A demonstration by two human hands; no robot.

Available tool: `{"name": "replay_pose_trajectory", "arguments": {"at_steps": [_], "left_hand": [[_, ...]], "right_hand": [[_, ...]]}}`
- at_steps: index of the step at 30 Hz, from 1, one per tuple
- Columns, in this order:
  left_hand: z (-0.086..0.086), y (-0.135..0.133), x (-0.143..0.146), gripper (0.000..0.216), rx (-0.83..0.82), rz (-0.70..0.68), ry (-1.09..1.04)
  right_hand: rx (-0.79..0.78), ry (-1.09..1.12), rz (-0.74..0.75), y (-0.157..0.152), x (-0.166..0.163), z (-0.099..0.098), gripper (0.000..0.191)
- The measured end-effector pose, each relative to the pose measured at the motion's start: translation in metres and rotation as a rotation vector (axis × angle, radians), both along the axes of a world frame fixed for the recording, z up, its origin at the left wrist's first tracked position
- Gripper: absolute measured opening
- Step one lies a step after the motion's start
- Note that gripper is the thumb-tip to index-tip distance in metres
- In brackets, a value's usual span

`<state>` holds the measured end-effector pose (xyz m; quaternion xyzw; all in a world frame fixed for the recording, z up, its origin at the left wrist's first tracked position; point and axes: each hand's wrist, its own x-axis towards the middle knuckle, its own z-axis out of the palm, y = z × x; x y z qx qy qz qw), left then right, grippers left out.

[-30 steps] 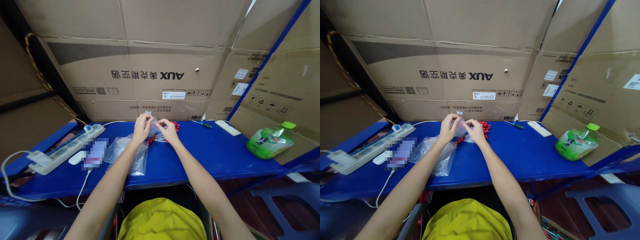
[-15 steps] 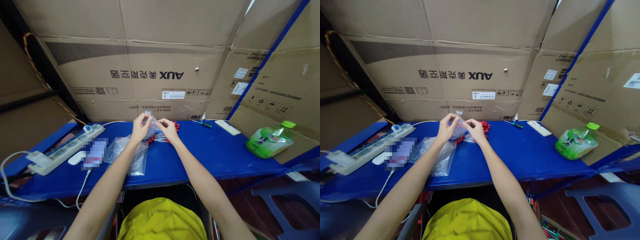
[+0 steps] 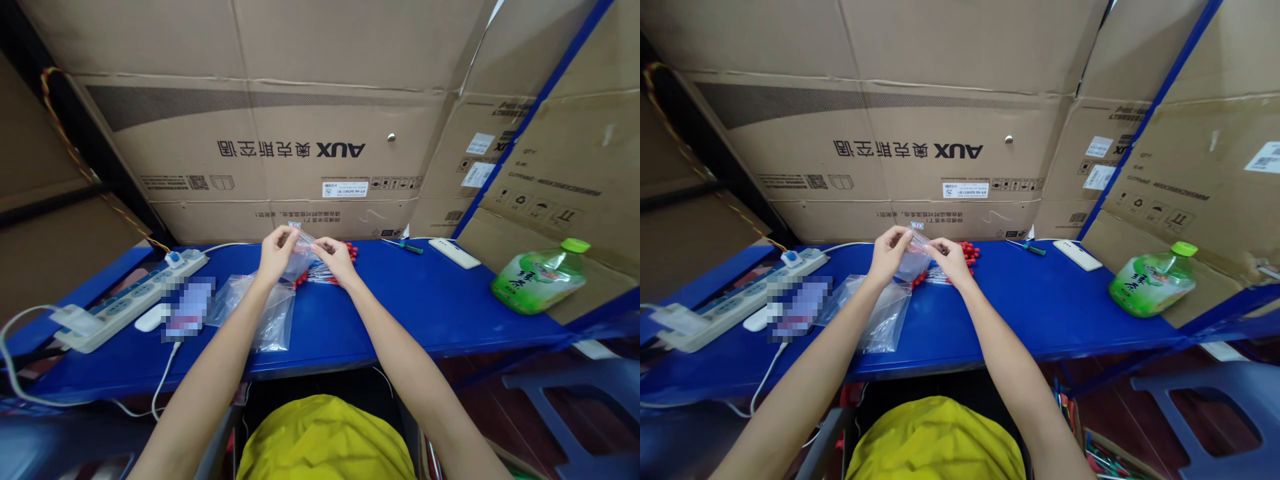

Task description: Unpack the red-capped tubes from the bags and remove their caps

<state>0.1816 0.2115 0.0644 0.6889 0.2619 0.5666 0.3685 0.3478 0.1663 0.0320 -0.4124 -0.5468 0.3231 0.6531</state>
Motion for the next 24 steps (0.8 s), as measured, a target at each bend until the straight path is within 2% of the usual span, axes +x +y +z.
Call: {"name": "replay_pose_trajectory", "arguments": {"at_steps": [6, 15, 24], "left_hand": [[-0.003, 0.006, -0.002, 0.037, -0.081, 0.102, -0.112], [-0.005, 0.003, 0.0, 0.042, -0.097, 0.181, -0.044], [-0.006, -0.002, 0.005, 0.039, -0.063, 0.199, 0.025]], "right_hand": [[0.002, 0.043, -0.022, -0.002, 0.003, 0.003, 0.047], [0.018, 0.001, -0.073, -0.004, -0.002, 0.006, 0.05], [-0.014, -0.109, 0.06, -0.01, -0.003, 0.008, 0.052]]}}
